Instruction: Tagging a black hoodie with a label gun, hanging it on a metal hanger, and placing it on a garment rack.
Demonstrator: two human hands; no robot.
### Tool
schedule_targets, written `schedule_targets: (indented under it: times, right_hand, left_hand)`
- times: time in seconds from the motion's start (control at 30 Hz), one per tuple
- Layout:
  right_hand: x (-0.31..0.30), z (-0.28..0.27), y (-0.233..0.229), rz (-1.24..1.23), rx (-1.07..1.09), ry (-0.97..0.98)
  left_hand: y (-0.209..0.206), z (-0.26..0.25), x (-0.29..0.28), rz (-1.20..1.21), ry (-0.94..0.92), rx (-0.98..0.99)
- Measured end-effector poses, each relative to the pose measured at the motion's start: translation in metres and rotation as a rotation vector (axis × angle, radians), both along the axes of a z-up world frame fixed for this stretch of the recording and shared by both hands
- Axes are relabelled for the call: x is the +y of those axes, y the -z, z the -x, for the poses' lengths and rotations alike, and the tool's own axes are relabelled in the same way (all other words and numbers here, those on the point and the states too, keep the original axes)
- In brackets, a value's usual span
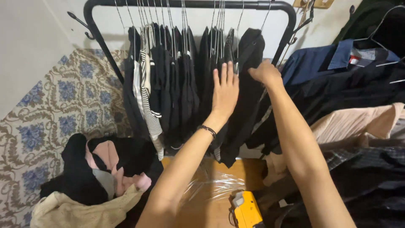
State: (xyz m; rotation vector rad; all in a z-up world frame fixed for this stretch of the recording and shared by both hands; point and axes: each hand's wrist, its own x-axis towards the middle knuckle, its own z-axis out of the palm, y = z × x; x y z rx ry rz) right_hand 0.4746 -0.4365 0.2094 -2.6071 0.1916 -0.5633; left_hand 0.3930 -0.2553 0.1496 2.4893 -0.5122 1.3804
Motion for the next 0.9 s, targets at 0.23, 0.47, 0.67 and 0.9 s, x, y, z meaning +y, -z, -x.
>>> schedule_targets:
  times: [0.23,0.47,0.67,0.9]
  right_hand:
    - [-0.046,-0.034,0.064,0.085,0.034,0.041]
    - [0.015,0.082,0.036,0.055,-0.543,0.132]
    - [0.068,0.089,0.017,0.215,-0.411,-0.172]
    - [0.028,0.040,0.045,0.070,-0.344,-0.026]
  left_hand:
    - [0.007,-0.010,0.000,-0.374,-0.087,0.096]
    - [0.006,0.014,0.045,-0.286,0.290,-0.111]
    - [0.013,0.007,0.057,-0.017,0.320,0.065]
    - [-0.012,0.014,0.067,-0.058,0.125,0.130]
